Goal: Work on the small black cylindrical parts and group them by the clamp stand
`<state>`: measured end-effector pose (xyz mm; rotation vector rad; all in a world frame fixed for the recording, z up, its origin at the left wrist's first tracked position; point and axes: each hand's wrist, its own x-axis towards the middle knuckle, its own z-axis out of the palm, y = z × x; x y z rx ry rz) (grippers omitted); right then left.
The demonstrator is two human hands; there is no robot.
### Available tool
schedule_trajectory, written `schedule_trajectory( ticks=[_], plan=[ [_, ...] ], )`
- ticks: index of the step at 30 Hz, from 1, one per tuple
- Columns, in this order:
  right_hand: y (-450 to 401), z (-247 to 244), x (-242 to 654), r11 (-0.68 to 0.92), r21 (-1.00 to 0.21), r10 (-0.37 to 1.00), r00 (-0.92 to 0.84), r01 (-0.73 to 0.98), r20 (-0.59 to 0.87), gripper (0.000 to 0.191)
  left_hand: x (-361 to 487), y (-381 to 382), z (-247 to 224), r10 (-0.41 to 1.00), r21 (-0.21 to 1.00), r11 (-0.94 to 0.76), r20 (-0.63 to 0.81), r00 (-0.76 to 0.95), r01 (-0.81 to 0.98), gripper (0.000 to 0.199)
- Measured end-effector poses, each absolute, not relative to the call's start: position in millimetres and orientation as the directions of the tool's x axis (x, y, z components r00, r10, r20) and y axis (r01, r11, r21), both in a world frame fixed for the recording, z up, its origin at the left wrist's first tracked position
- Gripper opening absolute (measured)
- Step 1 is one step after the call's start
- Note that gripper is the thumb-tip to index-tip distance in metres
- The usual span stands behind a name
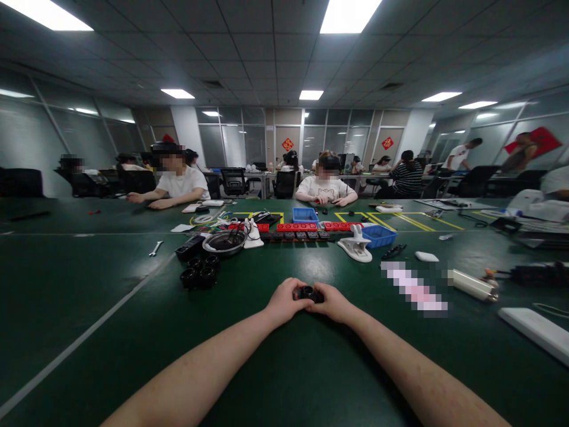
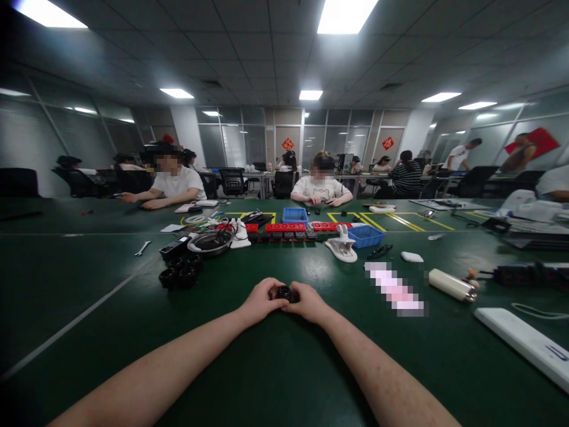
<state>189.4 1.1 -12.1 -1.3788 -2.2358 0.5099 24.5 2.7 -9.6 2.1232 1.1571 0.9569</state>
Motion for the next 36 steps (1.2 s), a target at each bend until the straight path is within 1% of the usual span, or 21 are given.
schedule_trajectory(
  ticks=[4, 6, 8, 10, 14, 16, 18, 21, 23, 31, 34, 36],
  plan=[
    [-4, -16, 176, 0.302, -0.324, 0.940, -0.222, 0.897, 0.260, 0.026, 29, 2, -12, 0.903, 0.729, -0.429, 0.330, 0.275, 0.534, 0.032],
    [-7, -14, 171, 0.280, -0.232, 0.934, -0.208, 0.932, 0.291, 0.027, 30, 3, -13, 0.910, 0.732, -0.415, 0.331, 0.251, 0.540, 0.032],
    [-9, -11, 171, 0.300, -0.194, 0.921, -0.230, 0.934, 0.315, 0.033, 28, 4, -14, 0.904, 0.732, -0.428, 0.339, 0.261, 0.530, 0.032],
    [-9, -8, 174, 0.359, -0.224, 0.904, -0.278, 0.906, 0.324, 0.039, 26, 5, -13, 0.886, 0.735, -0.461, 0.345, 0.311, 0.497, 0.031],
    [-5, -6, 187, 0.526, -0.397, 0.850, -0.447, 0.752, 0.279, 0.046, 22, 6, -10, 0.829, 0.735, -0.534, 0.358, 0.430, 0.418, 0.030],
    [-1, -6, 193, 0.562, -0.484, 0.823, -0.512, 0.671, 0.246, 0.042, 21, 6, -9, 0.820, 0.734, -0.542, 0.357, 0.447, 0.409, 0.030],
    [3, -5, 197, 0.572, -0.561, 0.798, -0.563, 0.598, 0.214, 0.034, 20, 7, -9, 0.825, 0.738, -0.535, 0.349, 0.445, 0.412, 0.030],
    [5, -3, 199, 0.567, -0.643, 0.770, -0.609, 0.515, 0.191, 0.028, 21, 7, -9, 0.826, 0.737, -0.531, 0.339, 0.450, 0.419, 0.031],
    [5, -2, 199, 0.560, -0.661, 0.767, -0.613, 0.499, 0.187, 0.028, 21, 7, -9, 0.825, 0.733, -0.532, 0.336, 0.455, 0.423, 0.031],
    [3, 0, 198, 0.544, -0.650, 0.788, -0.590, 0.531, 0.178, 0.021, 20, 6, -7, 0.828, 0.728, -0.526, 0.320, 0.460, 0.439, 0.031],
    [3, -4, 196, 0.506, -0.641, 0.826, -0.539, 0.577, 0.167, 0.021, 21, 5, -8, 0.840, 0.724, -0.514, 0.319, 0.438, 0.459, 0.031],
    [3, -8, 193, 0.466, -0.609, 0.867, -0.469, 0.642, 0.169, 0.023, 23, 5, -9, 0.853, 0.721, -0.502, 0.323, 0.410, 0.477, 0.031]
  ],
)
